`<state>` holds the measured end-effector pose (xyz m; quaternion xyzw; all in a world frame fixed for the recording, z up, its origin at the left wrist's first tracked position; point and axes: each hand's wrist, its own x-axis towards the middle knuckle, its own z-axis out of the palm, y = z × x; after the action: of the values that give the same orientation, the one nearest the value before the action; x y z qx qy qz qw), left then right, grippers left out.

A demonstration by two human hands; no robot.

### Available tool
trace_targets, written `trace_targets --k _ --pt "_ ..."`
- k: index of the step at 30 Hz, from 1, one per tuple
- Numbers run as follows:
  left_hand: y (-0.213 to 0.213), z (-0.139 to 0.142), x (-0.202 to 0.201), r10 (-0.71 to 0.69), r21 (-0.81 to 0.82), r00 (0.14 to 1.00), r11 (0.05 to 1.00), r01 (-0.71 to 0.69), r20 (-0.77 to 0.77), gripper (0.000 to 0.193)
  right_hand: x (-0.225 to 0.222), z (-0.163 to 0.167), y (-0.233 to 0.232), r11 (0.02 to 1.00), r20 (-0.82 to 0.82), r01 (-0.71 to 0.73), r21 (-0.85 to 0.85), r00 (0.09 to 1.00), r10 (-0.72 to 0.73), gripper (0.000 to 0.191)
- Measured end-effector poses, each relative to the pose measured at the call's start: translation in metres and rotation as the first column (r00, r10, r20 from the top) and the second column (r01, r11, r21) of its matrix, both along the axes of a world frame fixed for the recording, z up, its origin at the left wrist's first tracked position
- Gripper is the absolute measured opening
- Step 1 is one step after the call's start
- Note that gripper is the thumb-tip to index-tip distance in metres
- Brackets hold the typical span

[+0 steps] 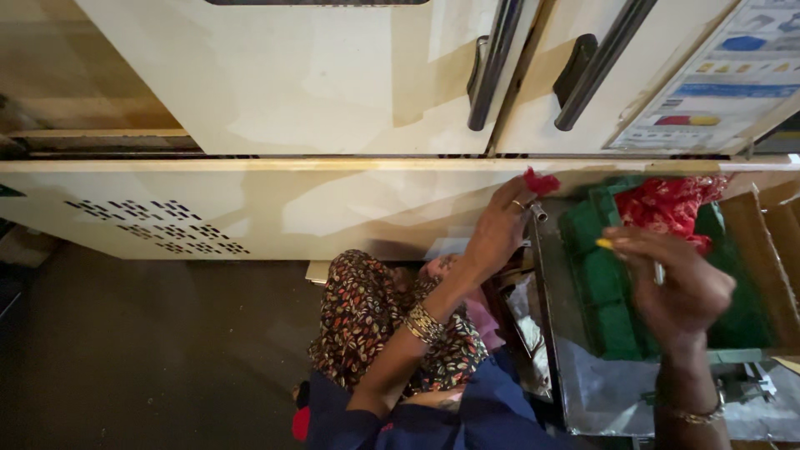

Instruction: The person sits on the floor and repeatedly inserts a red fabric piece into a metal tube, then uses a yellow-handled tool to press or secure it. The person opens and closes a nearby cabinet door multiple times while handling the tubes and fabric pieces.

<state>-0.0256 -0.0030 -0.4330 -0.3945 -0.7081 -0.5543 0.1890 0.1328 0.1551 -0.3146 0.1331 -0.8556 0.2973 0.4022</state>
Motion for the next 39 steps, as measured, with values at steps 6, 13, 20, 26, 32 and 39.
trace_targets --k 6,13,20,26,32,39 --pt "0.001 -0.006 -0.006 0.034 -0.043 0.999 0.999 -0.034 0.007 0.042 -0.017 0.009 -0.027 0.987 0.068 0.032 0.158 0.997 -0.043 0.024" --pt "0.002 -0.007 -0.007 0.030 -0.133 0.995 0.991 -0.018 0.091 0.038 -0.033 0.014 -0.034 0.972 0.113 -0.016 0.233 0.994 -0.011 0.031" --pt "0.004 -0.005 -0.008 0.060 -0.149 0.998 0.987 -0.055 0.032 0.035 -0.040 0.017 -0.028 0.961 0.162 -0.028 0.276 0.987 -0.018 0.029" --pt "-0.001 -0.006 -0.010 0.031 -0.038 0.995 0.999 -0.028 0.092 0.033 -0.023 0.036 -0.022 0.997 0.290 -0.059 0.056 0.956 0.040 0.026" --pt "-0.005 -0.004 -0.011 0.072 0.018 0.997 0.997 -0.072 0.043 0.034 -0.015 0.039 -0.025 0.987 0.220 -0.038 -0.156 0.973 0.072 0.025" --pt "-0.009 -0.001 -0.008 0.079 -0.024 0.992 0.997 -0.077 0.096 0.029 -0.026 0.027 -0.034 0.999 0.142 0.039 -0.033 0.989 -0.034 0.022"
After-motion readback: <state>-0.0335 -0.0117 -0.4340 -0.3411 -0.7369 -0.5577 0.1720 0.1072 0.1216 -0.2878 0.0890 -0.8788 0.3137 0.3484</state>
